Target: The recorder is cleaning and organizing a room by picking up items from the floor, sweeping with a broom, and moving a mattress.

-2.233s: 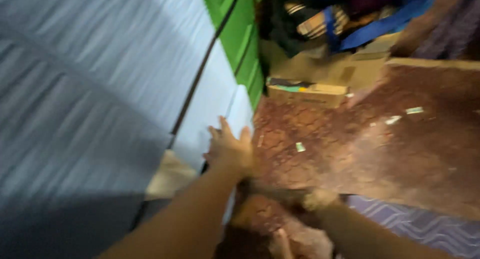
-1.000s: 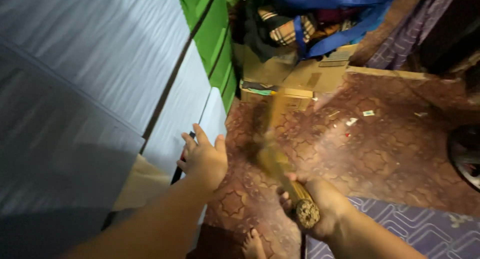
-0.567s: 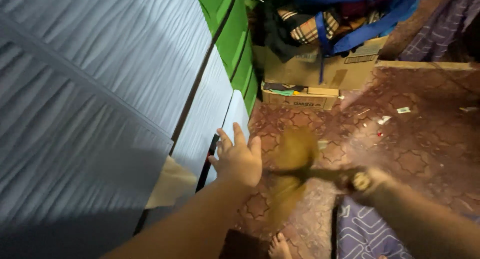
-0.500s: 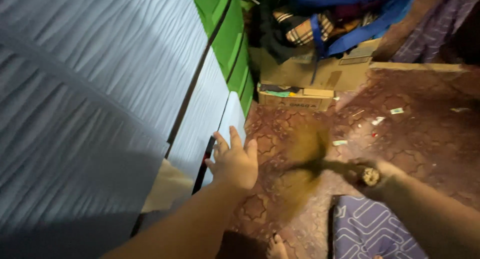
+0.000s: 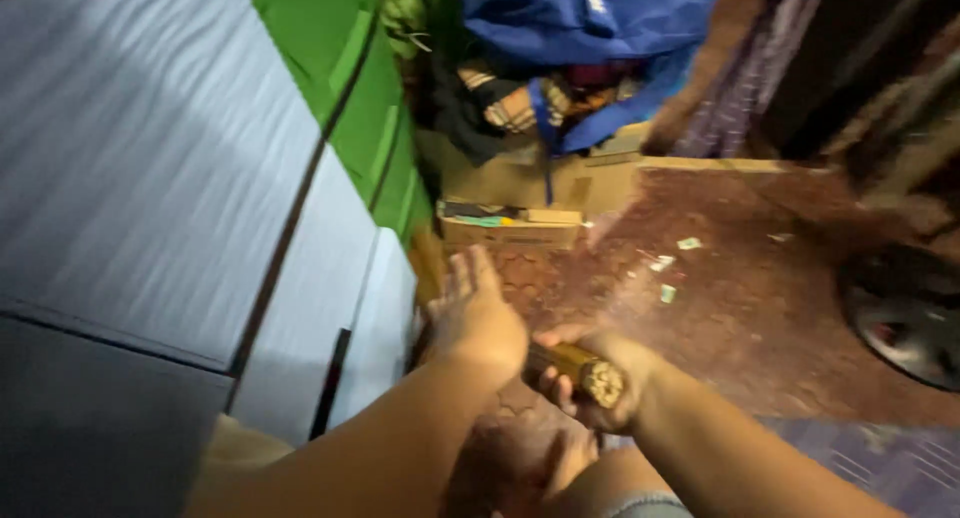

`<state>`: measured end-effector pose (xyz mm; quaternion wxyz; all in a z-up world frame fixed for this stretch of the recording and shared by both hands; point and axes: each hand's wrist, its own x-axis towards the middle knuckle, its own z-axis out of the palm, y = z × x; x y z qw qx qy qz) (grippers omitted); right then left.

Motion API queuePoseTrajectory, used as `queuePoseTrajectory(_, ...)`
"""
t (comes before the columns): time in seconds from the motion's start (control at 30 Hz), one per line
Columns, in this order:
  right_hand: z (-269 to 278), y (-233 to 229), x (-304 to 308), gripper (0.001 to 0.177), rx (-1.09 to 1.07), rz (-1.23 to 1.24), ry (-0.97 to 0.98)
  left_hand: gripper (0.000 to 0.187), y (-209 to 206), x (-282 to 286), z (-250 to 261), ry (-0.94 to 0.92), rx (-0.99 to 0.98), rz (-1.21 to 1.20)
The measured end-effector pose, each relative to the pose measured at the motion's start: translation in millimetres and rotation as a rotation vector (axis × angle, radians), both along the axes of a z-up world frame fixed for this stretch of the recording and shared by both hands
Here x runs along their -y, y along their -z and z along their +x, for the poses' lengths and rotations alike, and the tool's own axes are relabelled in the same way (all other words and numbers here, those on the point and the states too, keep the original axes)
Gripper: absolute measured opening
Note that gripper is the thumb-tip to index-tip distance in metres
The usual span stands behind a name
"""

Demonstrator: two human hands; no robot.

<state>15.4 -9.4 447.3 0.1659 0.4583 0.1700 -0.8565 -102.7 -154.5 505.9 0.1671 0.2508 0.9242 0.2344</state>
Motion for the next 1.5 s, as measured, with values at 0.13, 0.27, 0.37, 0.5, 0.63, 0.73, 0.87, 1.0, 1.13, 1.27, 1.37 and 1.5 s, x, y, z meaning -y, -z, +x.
queuePoseTrajectory(0.13,-69,128,-45,0.011,-0.105,0.1,-0.121,0.121,-48,-1,-14,0.017,0.044,-0.119)
queuePoseTrajectory(0.27,-99,164,-114,0.027,0.271,0.044,0.285,0.087,-21,-23,-43,0.054,-0.132,-0.018)
queuePoseTrajectory(0.37,-110,141,-171,0.027,0.223,0.189,0.265,0.081,-25,-52,-66,0.138,-0.07,-0.118)
queuePoseTrajectory(0.5,-61,113,-245,0.027,0.218,0.38,0.301,0.084,-18,-119,-76,0.22,-0.056,-0.138)
queuePoseTrajectory(0.63,-11,89,-283,0.027,0.211,0.54,0.34,0.087,-24,-184,-77,0.352,-0.025,-0.097)
queuePoseTrajectory(0.73,4,59,-261,0.027,0.123,0.552,0.489,0.091,-26,-223,-71,0.435,-0.026,-0.107)
queuePoseTrajectory(0.87,13,-24,-225,0.024,0.026,0.571,0.68,0.094,-16,-277,-64,0.619,-0.02,-0.112)
queuePoseTrajectory(1.0,11,-86,-192,0.023,0.02,0.573,0.887,0.091,-20,-329,-53,0.809,-0.019,-0.085)
queuePoseTrajectory(1.13,-34,-138,-159,0.015,0.11,0.395,1.153,0.092,-15,-383,-55,1.009,-0.01,-0.12)
queuePoseTrajectory(1.27,-36,-1,-248,0.016,0.166,0.057,1.34,0.089,-20,-426,-83,1.159,-0.07,-0.077)
queuePoseTrajectory(1.37,31,213,-280,0.027,-0.903,0.002,0.889,0.092,-34,-439,-113,1.243,-0.132,-0.178)
queuePoseTrajectory(1.5,-42,198,-326,0.024,-0.051,-0.413,1.384,0.088,-20,-446,-162,1.291,-0.163,-0.085)
